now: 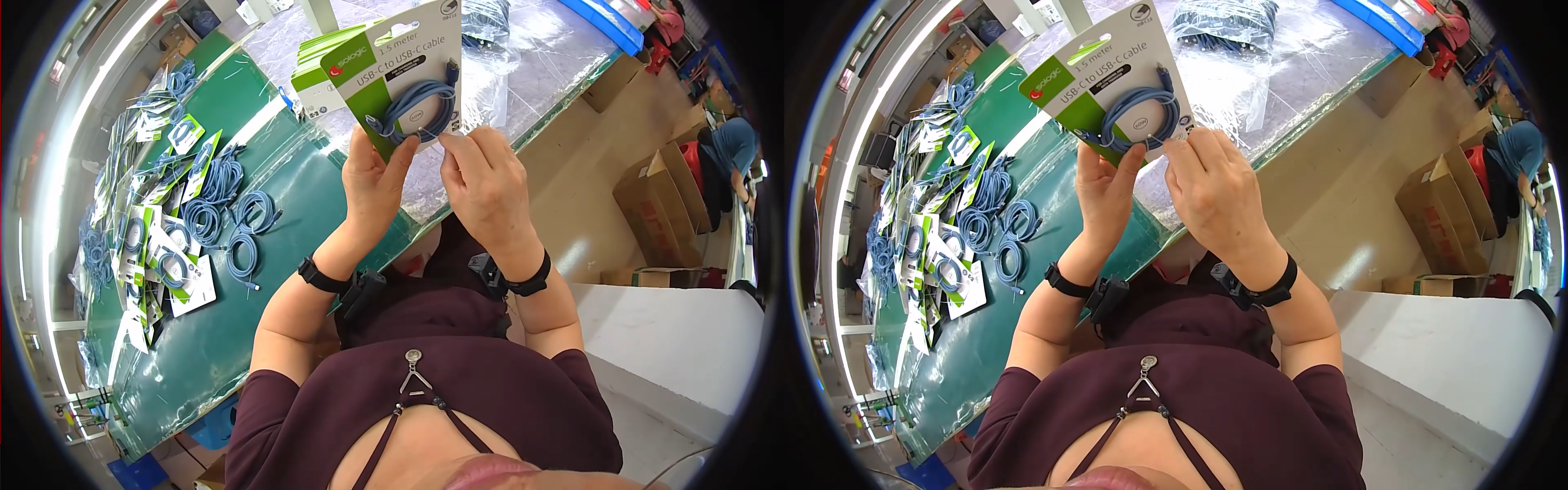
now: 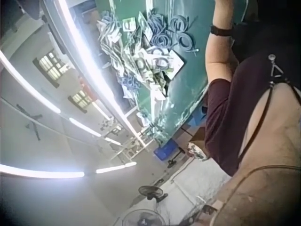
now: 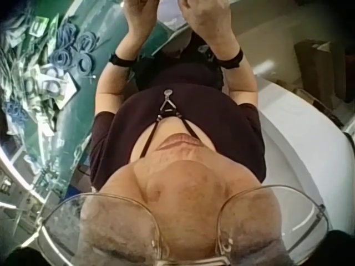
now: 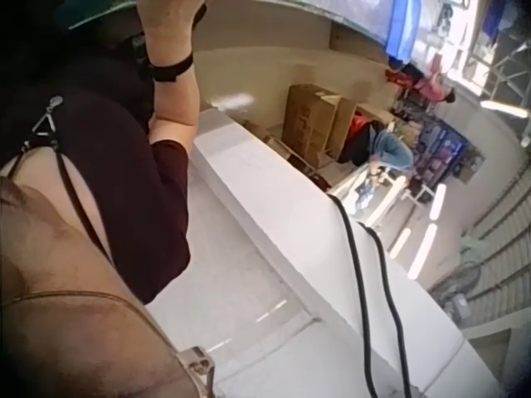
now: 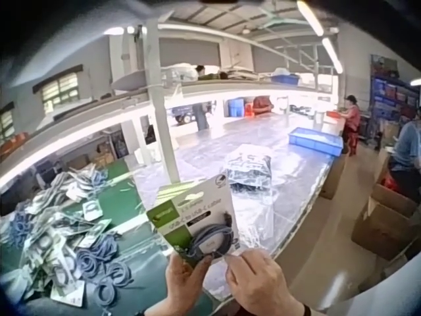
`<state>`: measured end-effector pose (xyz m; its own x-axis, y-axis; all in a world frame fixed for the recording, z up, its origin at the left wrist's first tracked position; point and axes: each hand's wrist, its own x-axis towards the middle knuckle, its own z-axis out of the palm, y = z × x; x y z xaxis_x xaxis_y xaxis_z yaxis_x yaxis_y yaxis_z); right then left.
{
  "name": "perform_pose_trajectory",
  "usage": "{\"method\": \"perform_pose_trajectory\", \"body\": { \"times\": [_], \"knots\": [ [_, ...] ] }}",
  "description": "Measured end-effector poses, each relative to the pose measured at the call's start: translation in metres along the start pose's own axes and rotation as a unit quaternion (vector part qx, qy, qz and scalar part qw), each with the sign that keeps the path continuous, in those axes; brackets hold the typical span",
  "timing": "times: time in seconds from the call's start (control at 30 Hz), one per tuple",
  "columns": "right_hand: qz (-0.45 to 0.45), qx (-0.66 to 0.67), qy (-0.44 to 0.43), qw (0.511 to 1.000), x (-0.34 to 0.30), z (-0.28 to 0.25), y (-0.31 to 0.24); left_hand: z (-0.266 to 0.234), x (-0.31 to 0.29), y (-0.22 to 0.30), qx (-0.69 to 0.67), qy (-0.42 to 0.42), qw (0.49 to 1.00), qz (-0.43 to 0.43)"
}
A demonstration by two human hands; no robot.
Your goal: The person packages USB cables by hand, picking up a cable and a cardboard backing, threading a plastic tie through the backing and around the cable, and pulling the tie tight. After securing the cable, the person places the finished package onto a stack on the table.
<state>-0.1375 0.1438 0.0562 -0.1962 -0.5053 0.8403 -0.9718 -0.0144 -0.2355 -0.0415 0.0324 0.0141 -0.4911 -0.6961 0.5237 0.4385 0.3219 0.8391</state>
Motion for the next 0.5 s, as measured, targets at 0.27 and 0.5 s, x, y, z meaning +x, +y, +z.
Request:
{"method": "perform_pose_trajectory", "body": {
  "times": [0.27, 0.5],
  "knots": [
    [0.002, -0.007, -0.006, 1.000, -0.0004, 0.0007, -0.0017, -0.0029, -0.0010, -0.0056, 0.073, 0.019, 0.996, 0.038],
    [0.004, -0.002, -0.010, 1.000, -0.0002, 0.0006, -0.0025, -0.0050, -0.0017, -0.0084, 0.091, 0.022, 0.994, 0.053]
  ]
}}
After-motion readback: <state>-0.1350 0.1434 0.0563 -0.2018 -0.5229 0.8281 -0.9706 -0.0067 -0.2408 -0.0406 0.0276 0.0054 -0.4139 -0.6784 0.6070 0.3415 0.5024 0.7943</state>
